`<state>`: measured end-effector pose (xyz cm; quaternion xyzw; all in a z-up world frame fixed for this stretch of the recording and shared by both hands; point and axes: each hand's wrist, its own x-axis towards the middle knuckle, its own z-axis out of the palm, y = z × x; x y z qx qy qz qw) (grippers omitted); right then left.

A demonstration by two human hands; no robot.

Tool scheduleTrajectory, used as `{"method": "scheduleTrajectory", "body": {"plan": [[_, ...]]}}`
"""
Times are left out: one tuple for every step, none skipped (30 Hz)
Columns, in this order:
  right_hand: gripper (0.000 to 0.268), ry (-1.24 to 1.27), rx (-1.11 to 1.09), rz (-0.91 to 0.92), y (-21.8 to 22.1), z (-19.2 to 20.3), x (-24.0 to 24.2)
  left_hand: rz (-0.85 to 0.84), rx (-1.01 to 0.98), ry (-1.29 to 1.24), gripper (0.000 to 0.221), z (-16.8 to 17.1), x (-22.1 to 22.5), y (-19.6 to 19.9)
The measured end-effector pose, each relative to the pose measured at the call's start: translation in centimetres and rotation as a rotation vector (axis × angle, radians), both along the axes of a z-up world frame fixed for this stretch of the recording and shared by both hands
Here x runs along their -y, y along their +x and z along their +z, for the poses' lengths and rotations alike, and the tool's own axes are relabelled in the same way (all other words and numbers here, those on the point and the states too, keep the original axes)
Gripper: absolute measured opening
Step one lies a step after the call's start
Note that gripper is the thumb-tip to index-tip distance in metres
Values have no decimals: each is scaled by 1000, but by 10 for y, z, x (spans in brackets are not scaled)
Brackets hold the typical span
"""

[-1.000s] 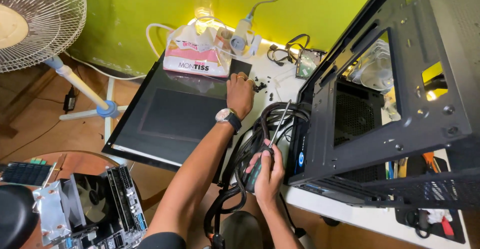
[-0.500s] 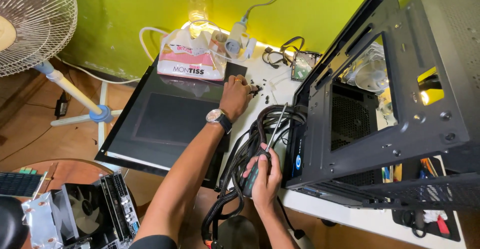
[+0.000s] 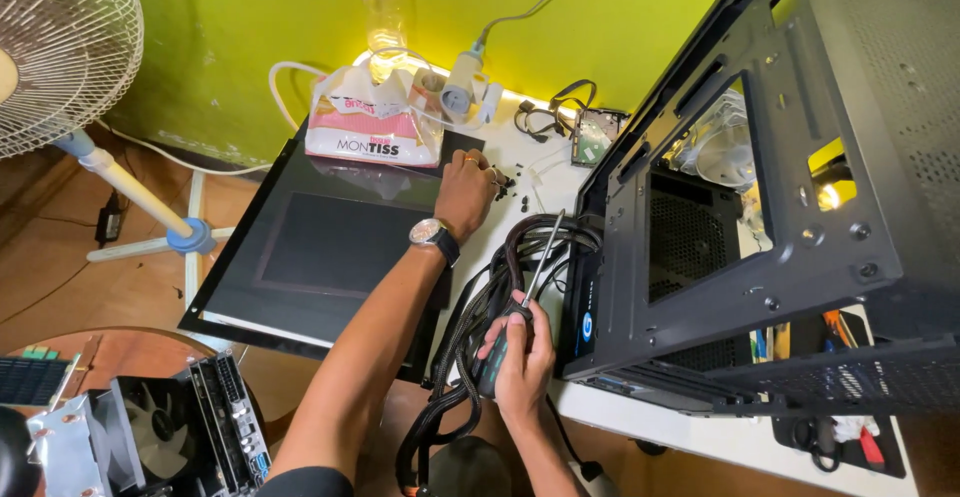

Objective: The person is preparing a PC case for PSU installation by removing screws and organizing cables.

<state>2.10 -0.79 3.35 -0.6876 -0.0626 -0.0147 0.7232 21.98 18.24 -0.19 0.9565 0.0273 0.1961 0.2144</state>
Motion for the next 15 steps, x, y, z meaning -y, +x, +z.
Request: {"method": "scheduleTrajectory", "body": {"plan": [[37,-1,2,-3,0,0,0,-3,2,-1,22,-4,0,4],[38,-3,1,-1,0,1,0,-5,7,29,22,-8,0,9],[38,-5,0,2,1,1,0,-7,13,59,26,-13,0,14],[38,-7,0,-1,1,0,0,-10,13,57,26,-9,2,15],[38,-10,3,0,2,0,0,1,-19,79,23,-6,3,17],[37,-13,5,0,1,-1,0,12,-51,101,20,-3,5,17],[37,-15,4,-2,2,-1,0,9,-52,100,20,-3,5,19],[37,-5,16,3,2,-2,0,11,-82,140,23,-3,5,20],[37,4,27,9,2,-2,0,12,-112,181,31,-2,5,21],[37,4,28,7,2,-1,0,10,-111,181,31,-7,3,23],[38,-5,22,7,1,-1,1,-4,-71,178,33,-11,2,24],[39,-12,16,8,1,0,1,-18,-32,176,34,-15,1,25],[39,-10,17,6,3,-1,1,-20,-31,178,34,-9,0,24],[39,-23,29,2,3,-1,1,-22,24,27,22,-5,0,20],[39,-37,40,-1,3,-2,1,-24,79,-125,16,-1,0,16]]}}
